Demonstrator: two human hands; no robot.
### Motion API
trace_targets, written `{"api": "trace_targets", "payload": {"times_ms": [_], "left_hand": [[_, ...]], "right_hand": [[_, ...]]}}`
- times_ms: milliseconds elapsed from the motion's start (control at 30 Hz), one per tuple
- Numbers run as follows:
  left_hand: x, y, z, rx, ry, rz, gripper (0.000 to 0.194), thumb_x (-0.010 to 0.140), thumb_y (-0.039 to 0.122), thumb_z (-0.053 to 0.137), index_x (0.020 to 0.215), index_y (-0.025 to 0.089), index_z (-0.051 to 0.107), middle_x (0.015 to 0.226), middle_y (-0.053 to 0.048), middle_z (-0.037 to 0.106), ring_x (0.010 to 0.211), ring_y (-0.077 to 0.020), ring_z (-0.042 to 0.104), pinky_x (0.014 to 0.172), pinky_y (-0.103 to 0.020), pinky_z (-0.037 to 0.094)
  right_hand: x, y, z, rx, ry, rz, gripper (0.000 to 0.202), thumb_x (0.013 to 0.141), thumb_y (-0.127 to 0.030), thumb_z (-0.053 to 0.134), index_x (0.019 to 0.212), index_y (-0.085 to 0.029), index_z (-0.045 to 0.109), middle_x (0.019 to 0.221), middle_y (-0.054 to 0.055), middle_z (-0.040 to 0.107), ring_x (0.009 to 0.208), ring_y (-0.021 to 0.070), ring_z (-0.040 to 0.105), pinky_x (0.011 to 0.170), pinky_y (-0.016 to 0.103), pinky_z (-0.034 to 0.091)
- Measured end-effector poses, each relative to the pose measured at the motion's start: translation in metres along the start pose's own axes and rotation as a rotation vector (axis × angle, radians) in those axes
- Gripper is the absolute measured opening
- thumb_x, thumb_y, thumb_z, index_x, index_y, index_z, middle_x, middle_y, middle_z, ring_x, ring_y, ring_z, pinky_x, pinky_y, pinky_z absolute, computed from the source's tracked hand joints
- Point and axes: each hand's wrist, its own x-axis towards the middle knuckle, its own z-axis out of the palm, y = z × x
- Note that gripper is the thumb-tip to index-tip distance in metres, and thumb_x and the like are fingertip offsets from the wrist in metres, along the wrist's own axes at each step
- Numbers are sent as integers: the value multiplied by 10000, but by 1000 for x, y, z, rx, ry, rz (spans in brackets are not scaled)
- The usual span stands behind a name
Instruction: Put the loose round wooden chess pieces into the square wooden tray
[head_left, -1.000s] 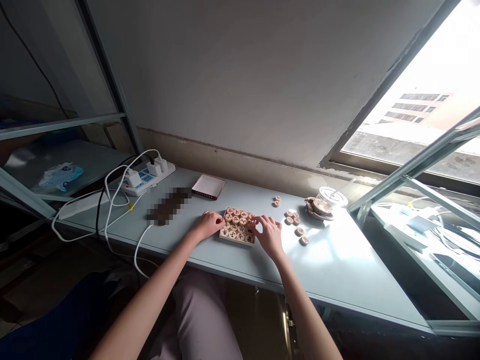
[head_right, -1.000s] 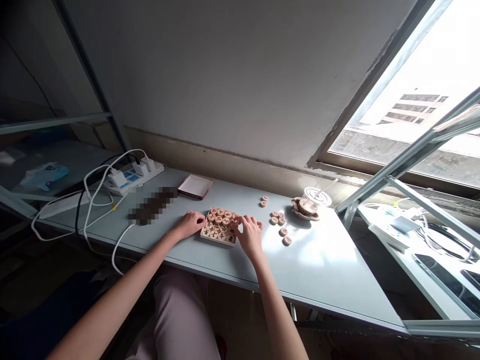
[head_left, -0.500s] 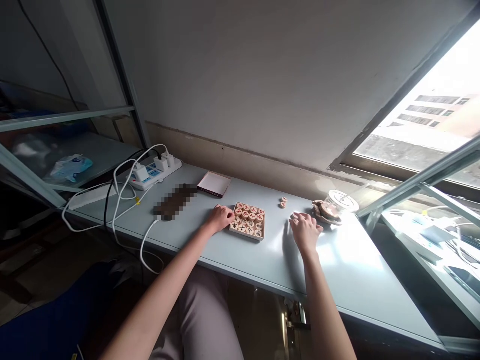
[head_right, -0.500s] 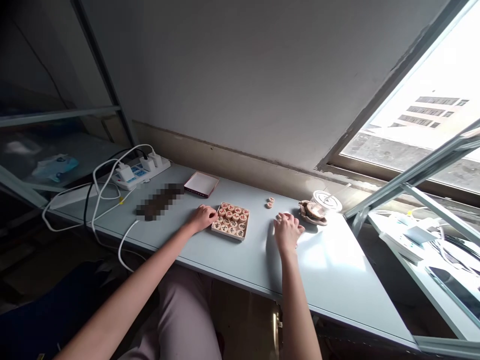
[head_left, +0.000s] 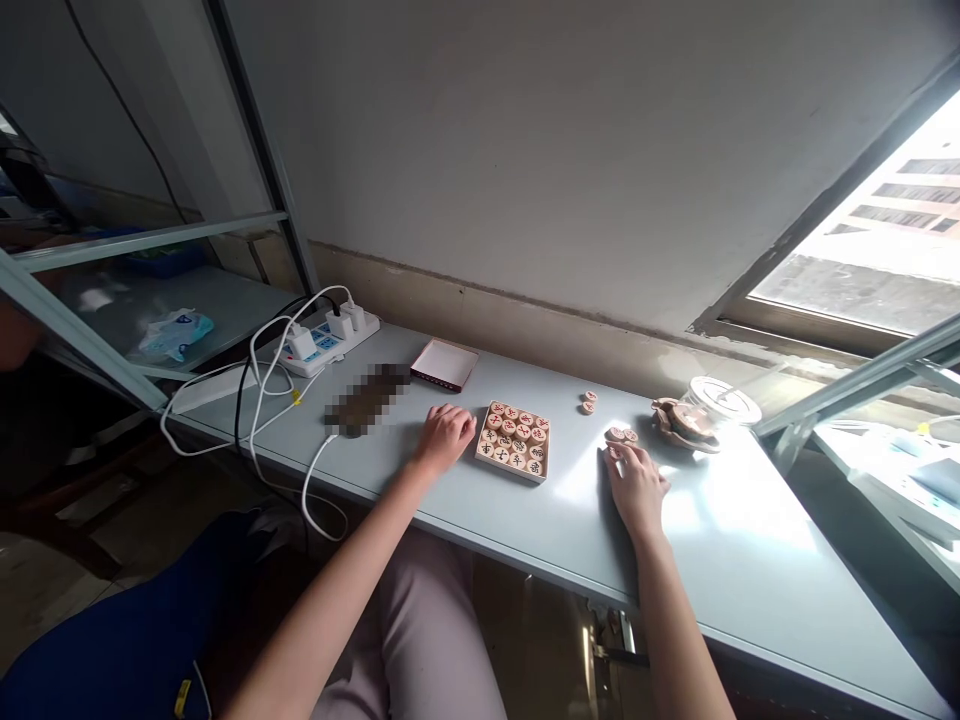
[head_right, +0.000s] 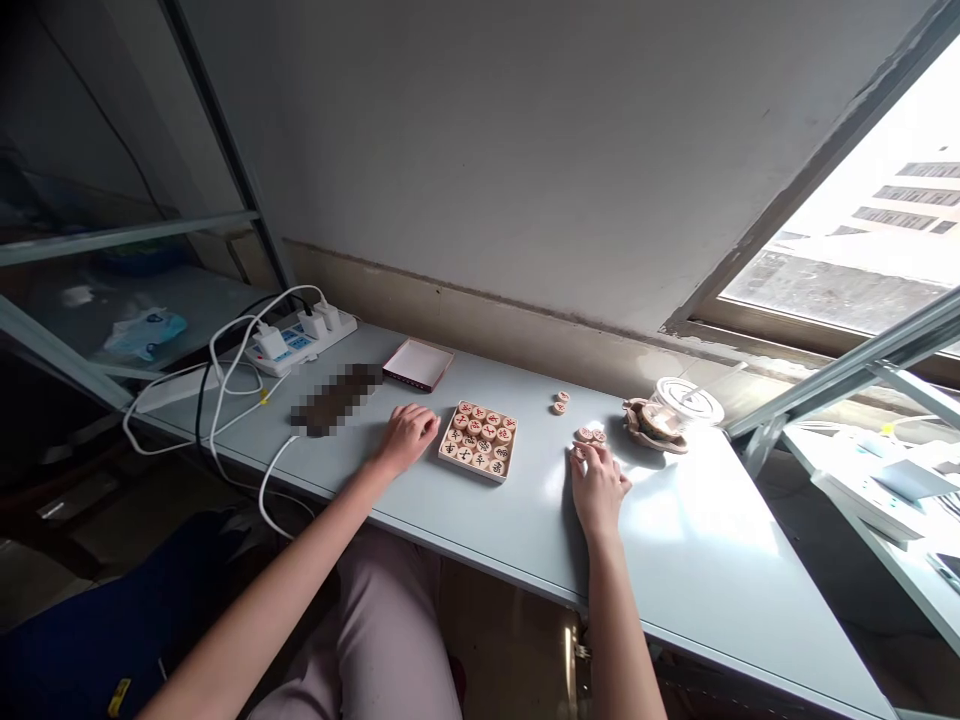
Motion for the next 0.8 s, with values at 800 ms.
{"api": "trace_targets", "payload": {"times_ms": [800], "left_hand": [[-121, -132, -93, 294, 161, -97, 406, 879, 351, 439, 1276, 264, 450, 1264, -47, 600, 1176, -236, 514, 1119, -462, 190]], "right_hand": [[3, 8, 20, -7, 63, -84, 604, 858, -619, 221, 982, -214, 652, 1117, 131, 611, 1061, 317, 527, 738, 419, 361]]}}
